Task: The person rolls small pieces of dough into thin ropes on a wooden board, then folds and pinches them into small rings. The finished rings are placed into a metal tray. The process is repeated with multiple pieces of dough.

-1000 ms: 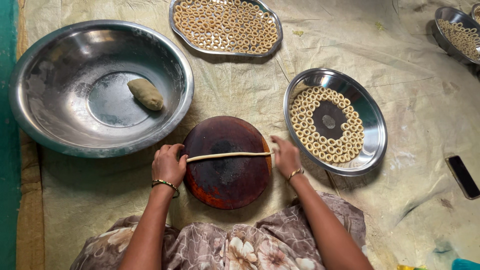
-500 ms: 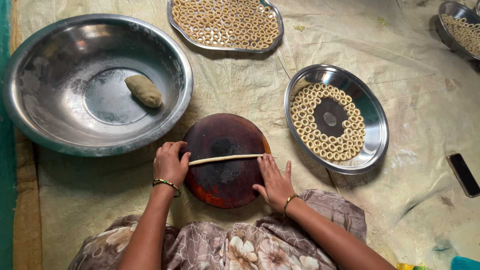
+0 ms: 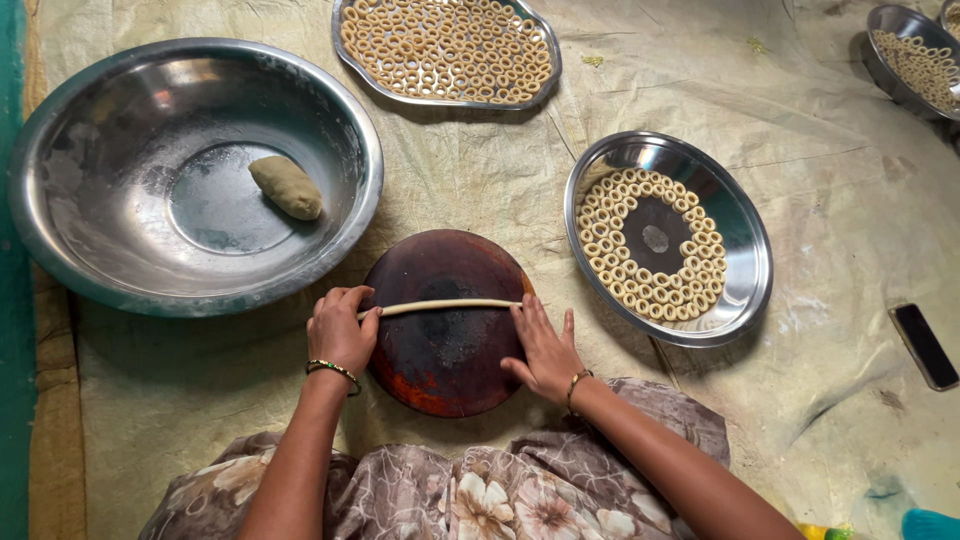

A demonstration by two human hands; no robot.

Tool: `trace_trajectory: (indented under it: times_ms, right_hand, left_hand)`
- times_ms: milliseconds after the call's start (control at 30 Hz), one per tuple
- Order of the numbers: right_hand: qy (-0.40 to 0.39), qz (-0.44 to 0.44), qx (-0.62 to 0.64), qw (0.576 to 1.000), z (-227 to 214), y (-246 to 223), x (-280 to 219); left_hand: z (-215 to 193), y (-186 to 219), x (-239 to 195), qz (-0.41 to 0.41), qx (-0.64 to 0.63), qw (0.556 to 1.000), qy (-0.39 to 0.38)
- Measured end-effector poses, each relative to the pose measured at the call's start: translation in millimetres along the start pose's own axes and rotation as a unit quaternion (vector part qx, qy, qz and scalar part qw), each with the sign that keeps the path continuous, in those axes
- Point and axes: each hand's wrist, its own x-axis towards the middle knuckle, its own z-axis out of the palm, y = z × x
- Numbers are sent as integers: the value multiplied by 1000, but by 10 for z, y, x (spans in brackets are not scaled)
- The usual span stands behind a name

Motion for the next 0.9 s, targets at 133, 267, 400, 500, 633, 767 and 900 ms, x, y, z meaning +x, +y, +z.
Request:
trace_trajectory:
  times_ms: [133, 267, 400, 500, 633, 767, 900]
  right_hand:
    - [-55, -14, 19, 998, -100, -51, -253]
    - [-37, 17, 32, 999, -141, -81, -371]
    - [-41, 46, 39, 997, -108, -29, -265]
    - [-28, 57, 52, 997, -48, 59, -81]
    - [15, 63, 78, 995, 2, 175, 158]
    - [11, 55, 51, 997, -5, 141, 92]
    - [-50, 46, 22, 997, -112, 31, -192]
  left_hand:
    - [-2, -2, -14, 6, 0, 1000, 3]
    - [-7, -7, -17, -6, 7, 1000, -7]
    - [-2, -19, -14, -1, 10, 1000, -4]
    - [19, -25, -13, -12, 10, 1000, -12]
    - [49, -36, -16, -2, 17, 1000, -7]
    - [61, -39, -50, -1, 27, 1000, -3]
    - [87, 58, -122, 17, 44, 999, 3]
